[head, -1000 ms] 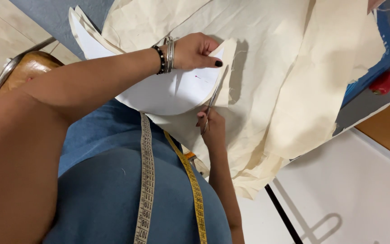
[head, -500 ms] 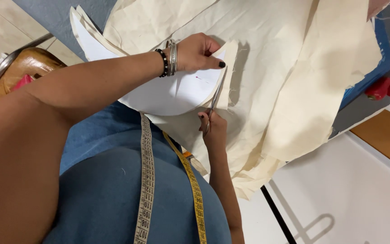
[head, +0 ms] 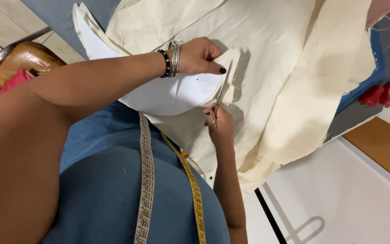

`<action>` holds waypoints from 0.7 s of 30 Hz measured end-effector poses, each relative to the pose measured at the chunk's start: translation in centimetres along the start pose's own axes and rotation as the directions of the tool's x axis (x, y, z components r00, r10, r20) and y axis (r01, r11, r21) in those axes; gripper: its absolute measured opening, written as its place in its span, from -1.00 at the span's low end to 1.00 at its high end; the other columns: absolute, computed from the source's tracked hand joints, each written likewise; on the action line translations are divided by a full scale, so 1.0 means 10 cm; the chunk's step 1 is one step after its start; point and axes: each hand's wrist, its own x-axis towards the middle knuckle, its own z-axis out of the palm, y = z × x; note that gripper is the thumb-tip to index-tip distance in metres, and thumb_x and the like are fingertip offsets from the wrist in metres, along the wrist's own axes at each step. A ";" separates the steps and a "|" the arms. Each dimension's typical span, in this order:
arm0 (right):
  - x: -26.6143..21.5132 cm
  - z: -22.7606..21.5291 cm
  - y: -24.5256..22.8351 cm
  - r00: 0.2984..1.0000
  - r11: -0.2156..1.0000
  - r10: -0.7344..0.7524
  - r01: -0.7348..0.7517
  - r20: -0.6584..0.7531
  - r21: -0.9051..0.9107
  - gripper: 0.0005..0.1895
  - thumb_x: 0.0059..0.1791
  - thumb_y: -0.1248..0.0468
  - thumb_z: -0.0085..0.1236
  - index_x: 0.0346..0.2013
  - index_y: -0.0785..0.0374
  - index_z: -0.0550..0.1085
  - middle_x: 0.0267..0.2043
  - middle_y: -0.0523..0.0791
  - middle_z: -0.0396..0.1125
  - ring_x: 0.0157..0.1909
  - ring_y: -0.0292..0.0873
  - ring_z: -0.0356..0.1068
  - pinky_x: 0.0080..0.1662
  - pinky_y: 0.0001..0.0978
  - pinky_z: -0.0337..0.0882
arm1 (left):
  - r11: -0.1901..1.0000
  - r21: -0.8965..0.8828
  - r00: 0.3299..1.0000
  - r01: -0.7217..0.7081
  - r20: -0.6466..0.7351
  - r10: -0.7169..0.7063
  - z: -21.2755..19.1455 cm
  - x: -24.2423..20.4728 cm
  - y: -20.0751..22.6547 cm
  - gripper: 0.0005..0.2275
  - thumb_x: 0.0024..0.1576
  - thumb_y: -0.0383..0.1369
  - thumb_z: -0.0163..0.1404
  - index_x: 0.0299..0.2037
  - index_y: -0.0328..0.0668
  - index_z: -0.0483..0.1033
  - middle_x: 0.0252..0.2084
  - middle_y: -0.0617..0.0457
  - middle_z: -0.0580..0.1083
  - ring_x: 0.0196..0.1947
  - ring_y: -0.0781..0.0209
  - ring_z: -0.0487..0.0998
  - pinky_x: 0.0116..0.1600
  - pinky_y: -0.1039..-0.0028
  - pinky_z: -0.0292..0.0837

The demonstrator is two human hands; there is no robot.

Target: Cutting fabric pieces according to a paper pattern using scissors and pinning them together.

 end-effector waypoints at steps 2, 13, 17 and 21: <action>0.00 0.03 -0.03 0.997 0.997 0.072 -0.071 -0.011 0.008 -0.67 0.03 0.03 -0.06 -0.34 0.20 0.49 -0.55 -0.13 0.33 -0.48 -0.21 0.39 -0.33 -0.37 0.38 | 1.000 0.007 1.000 0.013 -0.009 -0.012 0.00 0.00 0.00 -0.52 0.24 -0.31 0.22 -0.68 0.00 0.19 -0.70 0.29 0.19 -0.68 0.44 0.18 -0.49 0.59 0.17; -0.01 0.02 0.19 0.999 0.998 0.008 -0.011 -0.039 -0.061 -0.67 0.04 0.01 -0.08 -0.32 0.17 0.50 -0.60 -0.15 0.35 -0.52 -0.24 0.39 -0.33 -0.39 0.36 | 0.994 -0.078 0.997 -0.078 -0.023 0.076 -0.02 -0.07 0.10 -0.82 0.18 -0.17 0.22 -0.24 0.01 0.52 -0.47 0.33 0.46 -0.56 0.55 0.35 -0.49 0.70 0.24; -0.02 -0.02 0.10 1.000 0.999 0.005 -0.005 -0.015 -0.034 -0.65 0.04 -0.03 -0.05 -0.32 0.18 0.48 -0.58 -0.16 0.33 -0.51 -0.27 0.36 -0.34 -0.40 0.33 | 0.990 -0.059 0.985 -0.127 -0.128 0.118 0.02 -0.04 0.05 -0.84 0.27 -0.28 0.15 -0.36 -0.02 0.52 -0.56 0.35 0.43 -0.61 0.56 0.31 -0.47 0.68 0.26; 0.06 -0.07 0.06 0.999 0.998 -0.054 0.054 0.010 -0.024 -0.66 0.08 -0.05 -0.08 -0.32 0.14 0.44 -0.49 -0.21 0.31 -0.44 -0.25 0.42 -0.29 -0.40 0.46 | 0.985 -0.123 0.984 -0.124 -0.142 0.106 0.08 0.01 -0.03 -0.93 0.23 -0.34 0.15 -0.28 -0.05 0.59 -0.51 0.31 0.49 -0.59 0.55 0.37 -0.51 0.67 0.29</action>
